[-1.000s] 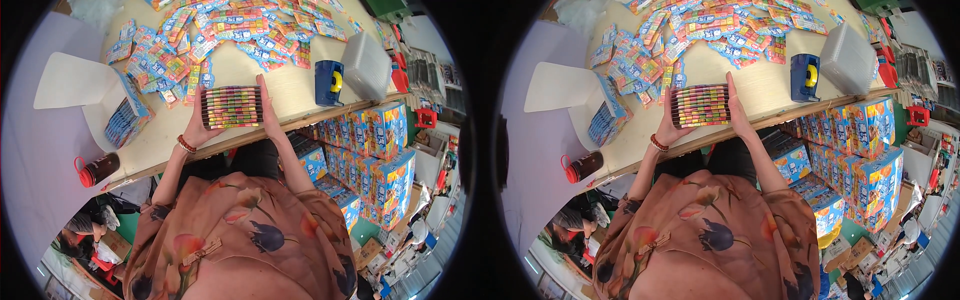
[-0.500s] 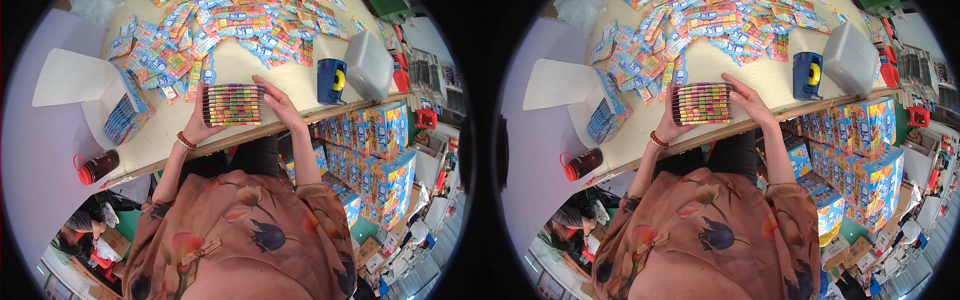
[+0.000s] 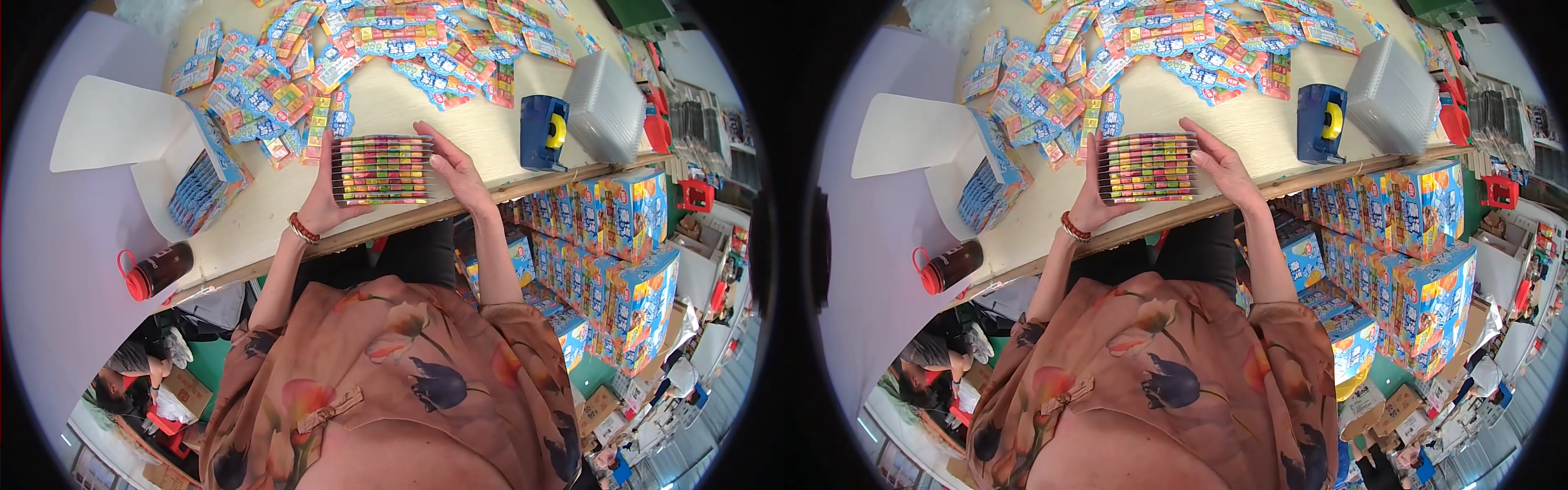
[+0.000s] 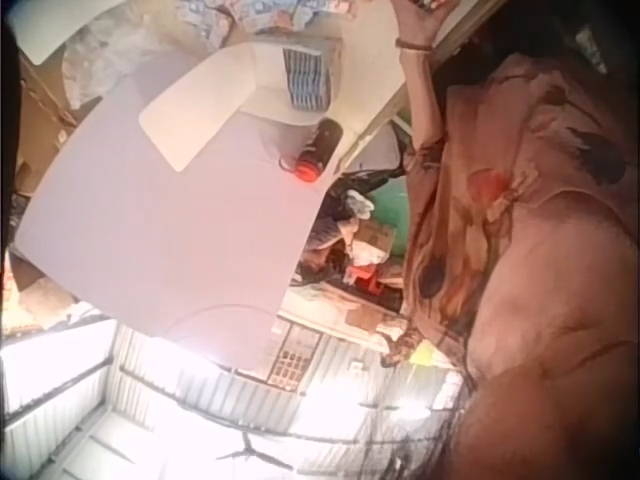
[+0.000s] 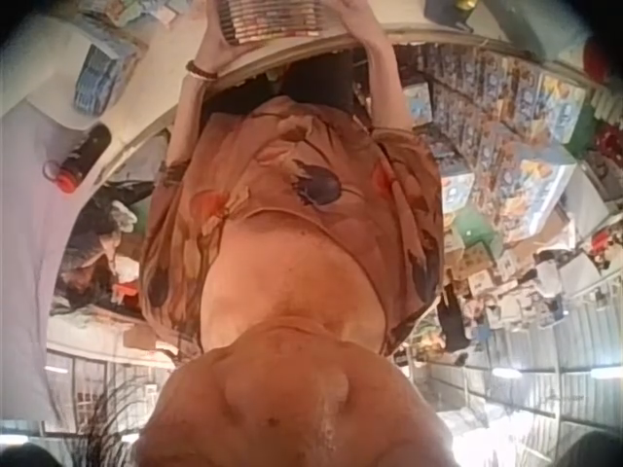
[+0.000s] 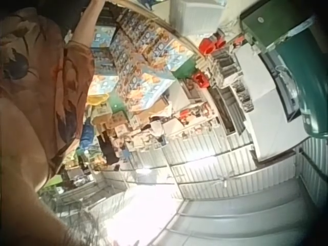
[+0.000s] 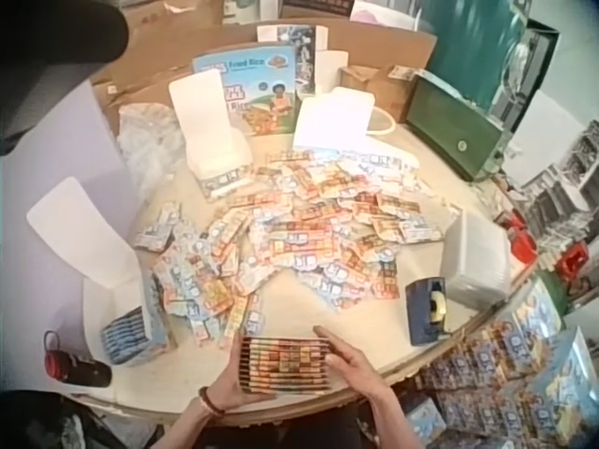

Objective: Organizing small product packets into cardboard display boxes.

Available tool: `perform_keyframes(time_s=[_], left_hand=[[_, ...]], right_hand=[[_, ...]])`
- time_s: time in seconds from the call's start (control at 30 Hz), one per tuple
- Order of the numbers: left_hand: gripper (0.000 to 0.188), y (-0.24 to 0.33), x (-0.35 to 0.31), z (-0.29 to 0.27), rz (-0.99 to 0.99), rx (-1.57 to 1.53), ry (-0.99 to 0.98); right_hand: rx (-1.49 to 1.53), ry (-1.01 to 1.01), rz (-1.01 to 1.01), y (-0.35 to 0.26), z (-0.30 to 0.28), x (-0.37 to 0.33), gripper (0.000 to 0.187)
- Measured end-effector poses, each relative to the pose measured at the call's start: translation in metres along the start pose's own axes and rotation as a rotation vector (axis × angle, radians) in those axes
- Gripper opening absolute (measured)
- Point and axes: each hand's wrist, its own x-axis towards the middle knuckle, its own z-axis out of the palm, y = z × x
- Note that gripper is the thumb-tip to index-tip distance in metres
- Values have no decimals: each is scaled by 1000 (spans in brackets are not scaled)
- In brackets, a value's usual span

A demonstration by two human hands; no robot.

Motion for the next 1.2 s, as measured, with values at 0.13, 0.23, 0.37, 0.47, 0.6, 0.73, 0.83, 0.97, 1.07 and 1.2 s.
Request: perform_keyframes(time_s=[0.13, 0.23, 0.37, 0.47, 0.6, 0.73, 0.83, 0.97, 1.07, 1.2], left_hand=[[135, 1, 1, 1, 35, 28, -4], [134, -3, -1, 2, 17, -9, 8], [134, -6, -3, 3, -14, -60, 3], [134, -6, -3, 2, -31, -58, -4], [136, -9, -2, 3, -14, -64, 30], [138, -8, -1, 3, 18, -88, 56], [138, -11, -1, 1, -8, -116, 35], [138, -16, 0, 0, 20, -134, 18], [136, -17, 0, -2, -28, -167, 27], [134, -24, -4, -3, 26, 25, 26]], right_hand=[[-163, 98, -63, 4, 9, -1, 51], [-349, 198, -108, 9, 18, 0, 47], [-470, 265, -170, 11, 20, 1, 39], [-503, 268, -165, 9, 21, 0, 39], [-504, 278, -150, 8, 21, -1, 38], [-500, 234, -109, 6, 19, -1, 42], [-489, 263, -175, 6, 18, 0, 40], [-440, 191, -130, 3, 13, 0, 44], [-431, 136, -120, 2, 9, 0, 46], [-254, -194, 53, -25, -11, -8, 79]])
